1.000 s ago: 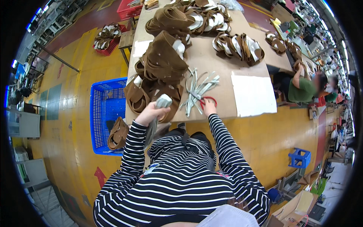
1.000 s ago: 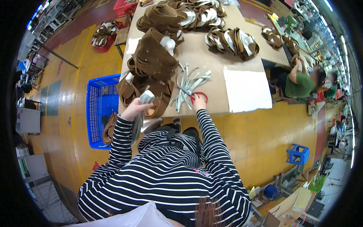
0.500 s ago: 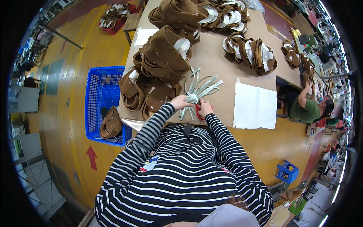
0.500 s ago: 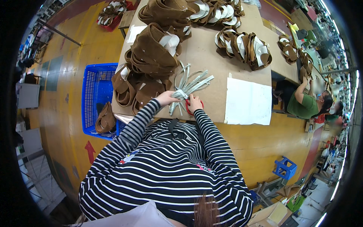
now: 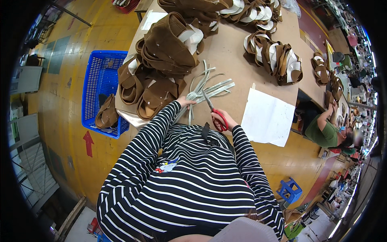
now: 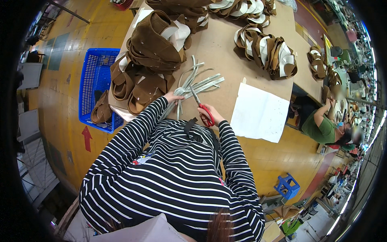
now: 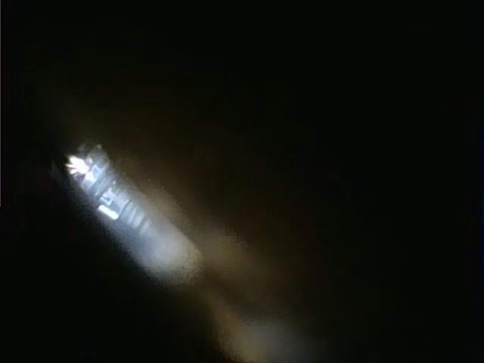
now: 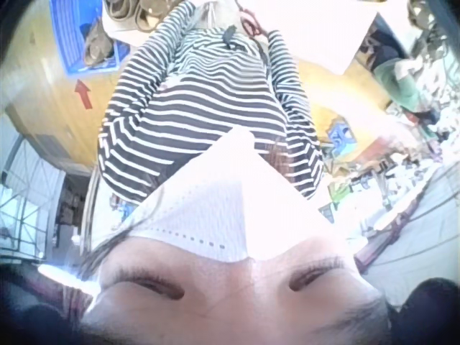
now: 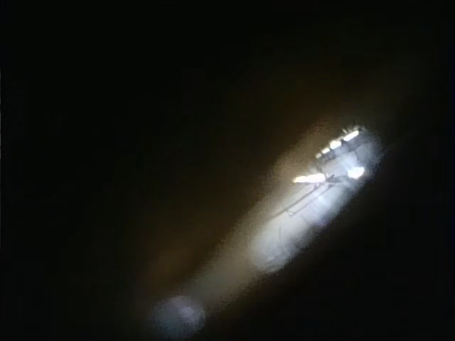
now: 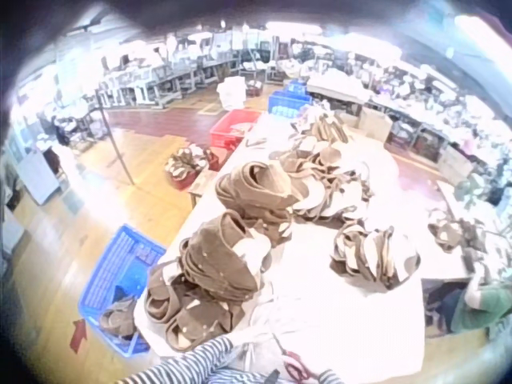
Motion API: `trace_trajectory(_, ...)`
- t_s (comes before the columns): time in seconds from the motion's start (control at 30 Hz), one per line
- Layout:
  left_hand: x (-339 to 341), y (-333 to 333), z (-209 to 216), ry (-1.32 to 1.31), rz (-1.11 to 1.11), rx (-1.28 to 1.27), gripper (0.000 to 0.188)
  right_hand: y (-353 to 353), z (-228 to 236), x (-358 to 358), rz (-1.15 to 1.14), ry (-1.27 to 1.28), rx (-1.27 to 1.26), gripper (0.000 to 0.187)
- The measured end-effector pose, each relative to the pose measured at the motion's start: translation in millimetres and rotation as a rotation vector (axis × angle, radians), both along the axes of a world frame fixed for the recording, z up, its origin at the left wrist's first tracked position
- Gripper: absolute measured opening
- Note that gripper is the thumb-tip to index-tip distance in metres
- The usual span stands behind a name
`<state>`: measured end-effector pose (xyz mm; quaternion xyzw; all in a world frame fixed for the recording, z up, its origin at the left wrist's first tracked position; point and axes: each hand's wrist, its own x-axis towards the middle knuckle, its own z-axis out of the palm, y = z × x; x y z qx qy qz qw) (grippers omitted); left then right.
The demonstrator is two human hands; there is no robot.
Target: The person measures white fabric straps against a blue machine, then uses red-handled scissors to cut them into shorter pieces. The cut straps are placed on a table with brown shoe parts.
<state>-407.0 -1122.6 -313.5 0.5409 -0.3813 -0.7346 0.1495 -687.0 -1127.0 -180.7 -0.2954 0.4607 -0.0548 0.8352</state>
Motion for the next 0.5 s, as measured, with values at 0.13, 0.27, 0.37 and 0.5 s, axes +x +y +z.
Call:
trace_trajectory(0.13,8,-6,11,0.029,0.125,0.015,0.043,1,11,-11,0.064,0.087,-0.111,0.04)
trace_trajectory(0.27,8,-12,14,0.012,0.255,0.037,0.041,-4,10,-19,0.017,0.113,-0.047,0.054)
trace_trajectory(0.37,15,-20,23,-0.121,0.346,0.025,0.039,-16,12,-30,0.103,0.164,-0.014,0.046)
trace_trajectory(0.5,15,-23,47,-0.073,0.394,0.019,0.034,-32,13,-33,0.505,0.273,-0.087,0.06)
